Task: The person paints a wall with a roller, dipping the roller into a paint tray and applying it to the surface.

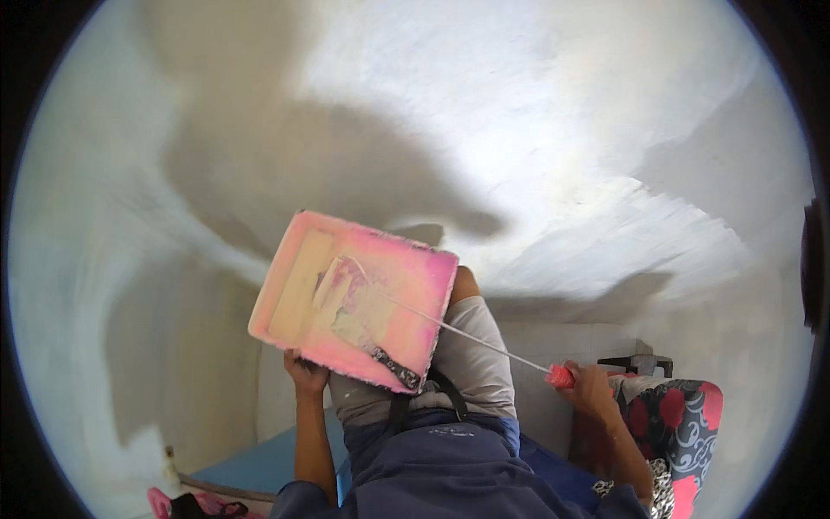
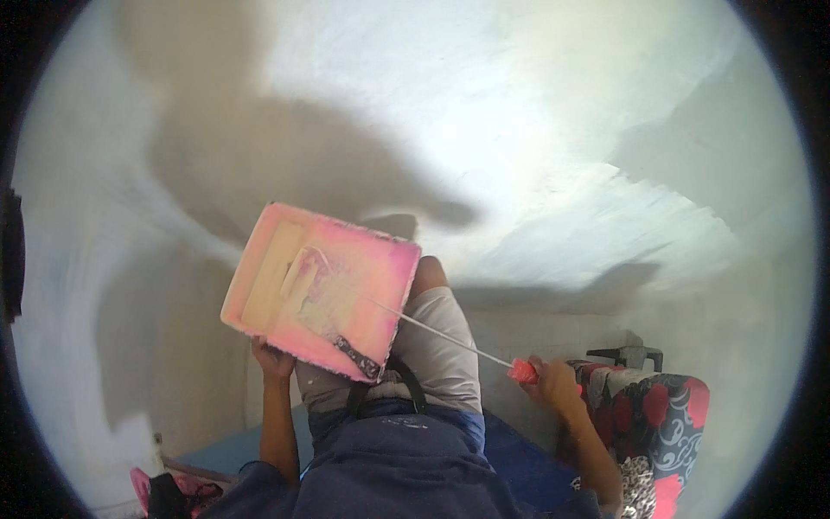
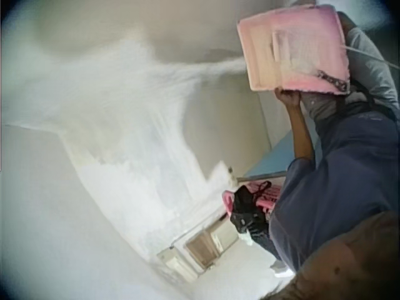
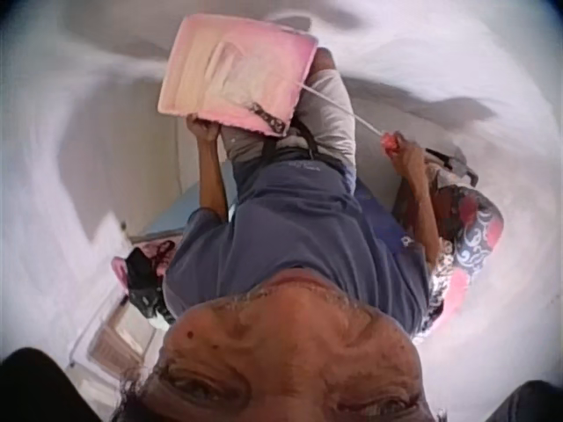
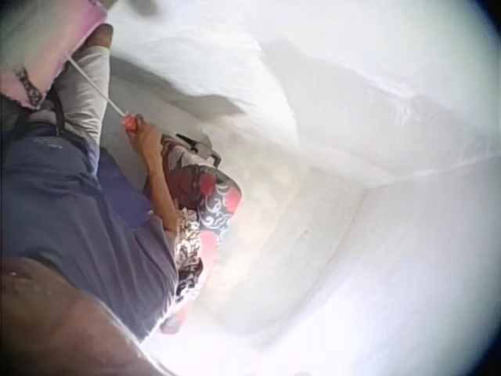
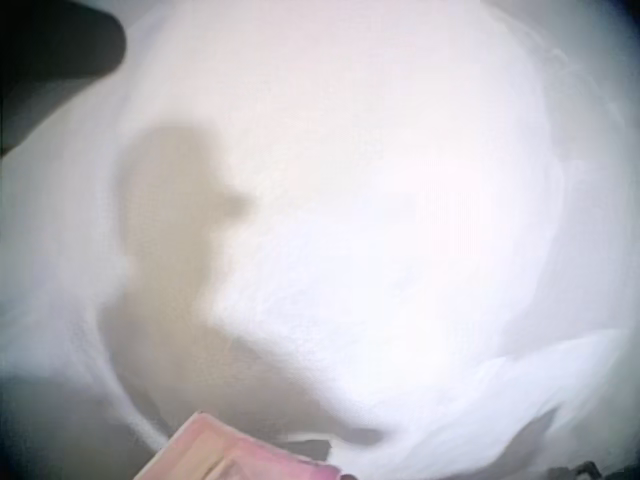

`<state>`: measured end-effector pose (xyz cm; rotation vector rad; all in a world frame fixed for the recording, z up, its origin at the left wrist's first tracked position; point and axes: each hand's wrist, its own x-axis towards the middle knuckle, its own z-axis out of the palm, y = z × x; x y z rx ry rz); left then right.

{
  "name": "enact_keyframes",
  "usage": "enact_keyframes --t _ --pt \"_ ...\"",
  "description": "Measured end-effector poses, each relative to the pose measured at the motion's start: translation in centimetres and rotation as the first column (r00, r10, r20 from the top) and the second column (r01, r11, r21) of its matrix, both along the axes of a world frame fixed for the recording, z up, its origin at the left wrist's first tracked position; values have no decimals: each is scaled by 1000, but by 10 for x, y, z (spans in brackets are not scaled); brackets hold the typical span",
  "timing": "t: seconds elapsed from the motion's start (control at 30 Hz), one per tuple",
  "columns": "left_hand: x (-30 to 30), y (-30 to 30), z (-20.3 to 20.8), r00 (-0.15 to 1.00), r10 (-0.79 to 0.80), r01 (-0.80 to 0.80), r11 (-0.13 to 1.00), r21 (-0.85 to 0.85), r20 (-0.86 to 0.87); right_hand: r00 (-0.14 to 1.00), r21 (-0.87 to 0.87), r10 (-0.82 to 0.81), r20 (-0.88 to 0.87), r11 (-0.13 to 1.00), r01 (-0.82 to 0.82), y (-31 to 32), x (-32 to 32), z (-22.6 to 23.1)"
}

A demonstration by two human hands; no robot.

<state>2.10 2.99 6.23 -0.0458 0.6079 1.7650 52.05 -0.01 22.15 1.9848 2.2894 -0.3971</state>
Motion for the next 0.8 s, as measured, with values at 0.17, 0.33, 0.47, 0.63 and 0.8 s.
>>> enact_keyframes --t 0.17,0.33,0.47,0.63,0.8 --pt "-5 -8 -7 1000 -22 20 989 145 12 908 128 -206 -366 955 268 -47 -2 -11" --pt "-15 -12 -22 1000 -22 19 982 186 14 671 138 -329 -664 828 543 -74 -4 -41" --pt "-6 -12 -3 999 -36 31 981 190 24 545 197 -312 -778 703 684 -57 -13 -68" --pt "8 -11 7 999 38 -41 984 172 20 411 151 -256 -875 662 734 -3 -22 -108" --pt "5 -10 -14 999 21 -13 977 212 -34 460 245 -148 -876 684 687 59 -31 -155"
